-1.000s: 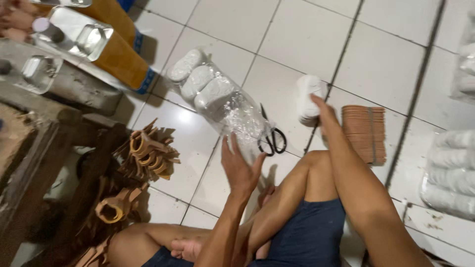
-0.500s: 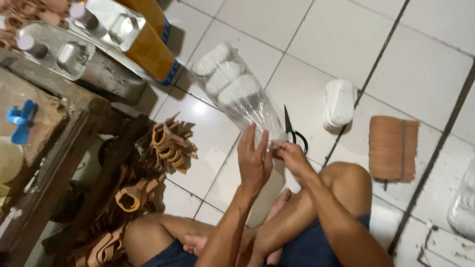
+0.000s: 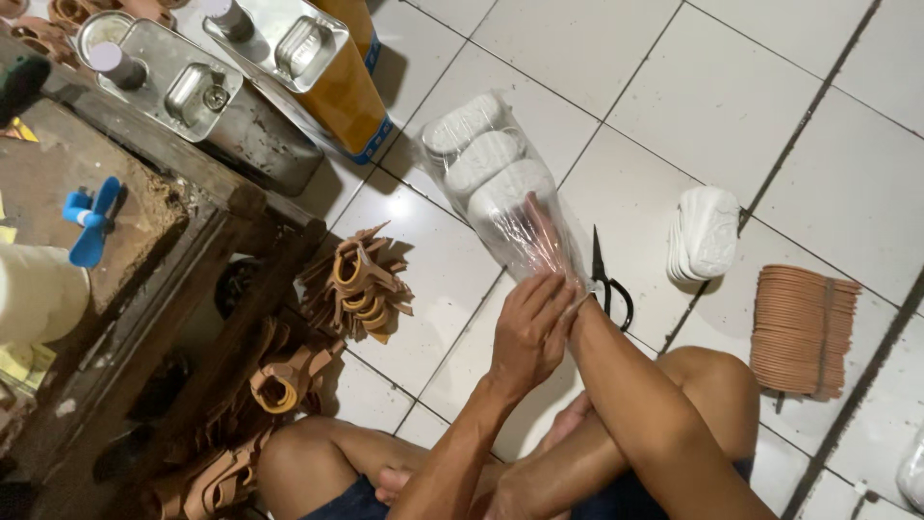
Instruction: The person sits on the workshop floor and threads elastic cord through cut leather fringe pieces, gathering them into sandal upper components. They then unwrap plastic packaging from white foam soles and trim the sole edges with scissors.
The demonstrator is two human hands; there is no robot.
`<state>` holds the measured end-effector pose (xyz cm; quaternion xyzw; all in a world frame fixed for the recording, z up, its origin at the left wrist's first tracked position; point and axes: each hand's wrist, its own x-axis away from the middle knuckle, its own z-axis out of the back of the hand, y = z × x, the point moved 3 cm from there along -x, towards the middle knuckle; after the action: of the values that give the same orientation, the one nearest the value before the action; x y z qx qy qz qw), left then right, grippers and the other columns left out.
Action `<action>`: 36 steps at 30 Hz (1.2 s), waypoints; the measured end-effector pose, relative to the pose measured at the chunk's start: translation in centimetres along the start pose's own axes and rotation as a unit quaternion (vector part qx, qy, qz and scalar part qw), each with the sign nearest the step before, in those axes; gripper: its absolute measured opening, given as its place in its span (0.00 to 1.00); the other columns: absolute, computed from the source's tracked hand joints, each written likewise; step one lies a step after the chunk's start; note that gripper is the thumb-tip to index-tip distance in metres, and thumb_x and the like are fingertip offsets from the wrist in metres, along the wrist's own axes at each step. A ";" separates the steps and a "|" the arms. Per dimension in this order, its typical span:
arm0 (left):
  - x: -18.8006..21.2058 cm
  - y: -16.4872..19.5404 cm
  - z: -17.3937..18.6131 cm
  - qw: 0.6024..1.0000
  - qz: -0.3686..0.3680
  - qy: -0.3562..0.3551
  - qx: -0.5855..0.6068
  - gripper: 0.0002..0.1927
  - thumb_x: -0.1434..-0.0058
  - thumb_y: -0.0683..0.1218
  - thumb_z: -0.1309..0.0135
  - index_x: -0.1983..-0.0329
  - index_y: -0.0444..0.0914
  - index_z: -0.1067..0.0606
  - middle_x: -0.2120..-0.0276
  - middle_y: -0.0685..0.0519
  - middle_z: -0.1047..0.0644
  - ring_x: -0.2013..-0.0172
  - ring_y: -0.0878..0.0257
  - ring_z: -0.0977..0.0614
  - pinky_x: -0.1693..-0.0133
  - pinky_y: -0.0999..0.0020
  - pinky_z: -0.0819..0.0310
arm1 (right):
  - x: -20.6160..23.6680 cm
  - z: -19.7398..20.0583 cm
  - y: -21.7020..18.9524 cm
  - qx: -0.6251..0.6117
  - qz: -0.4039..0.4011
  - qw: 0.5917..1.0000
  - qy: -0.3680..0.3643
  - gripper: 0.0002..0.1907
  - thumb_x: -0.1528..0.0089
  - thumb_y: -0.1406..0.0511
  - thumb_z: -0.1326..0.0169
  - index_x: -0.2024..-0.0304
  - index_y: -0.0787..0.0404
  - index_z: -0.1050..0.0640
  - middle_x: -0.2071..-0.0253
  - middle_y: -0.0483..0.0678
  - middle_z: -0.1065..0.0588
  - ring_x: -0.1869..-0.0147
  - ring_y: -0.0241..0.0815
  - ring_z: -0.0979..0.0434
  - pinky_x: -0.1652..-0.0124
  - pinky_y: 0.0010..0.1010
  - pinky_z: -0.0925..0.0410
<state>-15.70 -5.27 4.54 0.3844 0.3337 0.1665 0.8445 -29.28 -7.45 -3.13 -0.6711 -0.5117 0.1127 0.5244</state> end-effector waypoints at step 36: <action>-8.2 -12.7 2.9 0.964 0.151 -0.094 -0.196 0.45 0.32 0.66 0.51 0.23 0.37 0.48 0.24 0.34 0.51 0.24 0.41 0.51 0.29 0.41 0.56 | 14.0 12.2 -3.7 0.008 -0.006 0.954 0.301 0.43 0.51 0.67 0.39 0.33 0.55 0.36 0.45 0.53 0.30 0.41 0.50 0.27 0.44 0.47 0.28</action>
<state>-19.26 -19.46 -0.17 0.2714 0.1517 0.3177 0.8958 -33.48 10.71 0.11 -0.6668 -0.3335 -0.0933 0.6599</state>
